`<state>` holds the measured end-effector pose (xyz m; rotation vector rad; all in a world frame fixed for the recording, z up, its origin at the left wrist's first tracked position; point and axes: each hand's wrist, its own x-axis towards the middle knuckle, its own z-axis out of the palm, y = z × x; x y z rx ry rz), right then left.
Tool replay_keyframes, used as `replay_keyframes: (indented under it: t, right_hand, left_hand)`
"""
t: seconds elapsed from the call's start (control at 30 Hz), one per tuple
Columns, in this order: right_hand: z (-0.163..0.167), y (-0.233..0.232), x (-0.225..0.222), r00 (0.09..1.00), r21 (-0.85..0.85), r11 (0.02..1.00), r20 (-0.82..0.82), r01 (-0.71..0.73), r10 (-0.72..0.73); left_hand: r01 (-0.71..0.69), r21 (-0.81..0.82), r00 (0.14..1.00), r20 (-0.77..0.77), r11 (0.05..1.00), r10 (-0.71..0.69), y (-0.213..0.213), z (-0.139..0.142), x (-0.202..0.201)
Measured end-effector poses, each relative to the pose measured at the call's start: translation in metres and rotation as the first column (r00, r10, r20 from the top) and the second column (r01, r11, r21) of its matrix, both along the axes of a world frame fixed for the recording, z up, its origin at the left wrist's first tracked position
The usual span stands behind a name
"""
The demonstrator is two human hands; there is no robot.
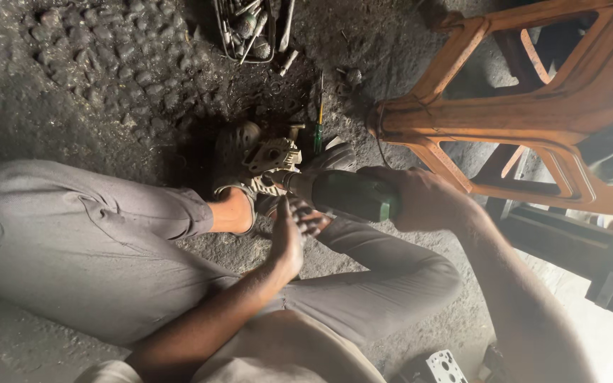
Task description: The person uses a green power drill to remove bolts from a metal engine part while sitting on the floor. They then use a wrench to tighten a bolt on the part.
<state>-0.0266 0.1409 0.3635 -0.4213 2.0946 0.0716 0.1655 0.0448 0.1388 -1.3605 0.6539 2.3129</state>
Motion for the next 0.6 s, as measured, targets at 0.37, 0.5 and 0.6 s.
replay_keyframes:
  t: [0.37, 0.5, 0.6]
  right_hand:
    - [-0.013, -0.011, 0.13, 0.987, 0.151, 0.975, 0.016, -0.163, 0.163]
    - [-0.016, -0.021, 0.174, 0.966, -0.222, 0.975, -0.253, -0.004, -0.054]
    - [-0.022, -0.015, 0.19, 0.939, -0.281, 0.959, -0.34, -0.05, -0.051]
  left_hand:
    - [0.152, 0.286, 0.982, 0.066, 0.946, -0.178, -0.064, -0.059, -0.033]
    - [0.354, 0.215, 0.935, -0.072, 0.91, -0.347, -0.06, -0.095, -0.029]
    - [0.504, 0.098, 0.862, -0.115, 0.858, -0.494, -0.053, -0.119, -0.021]
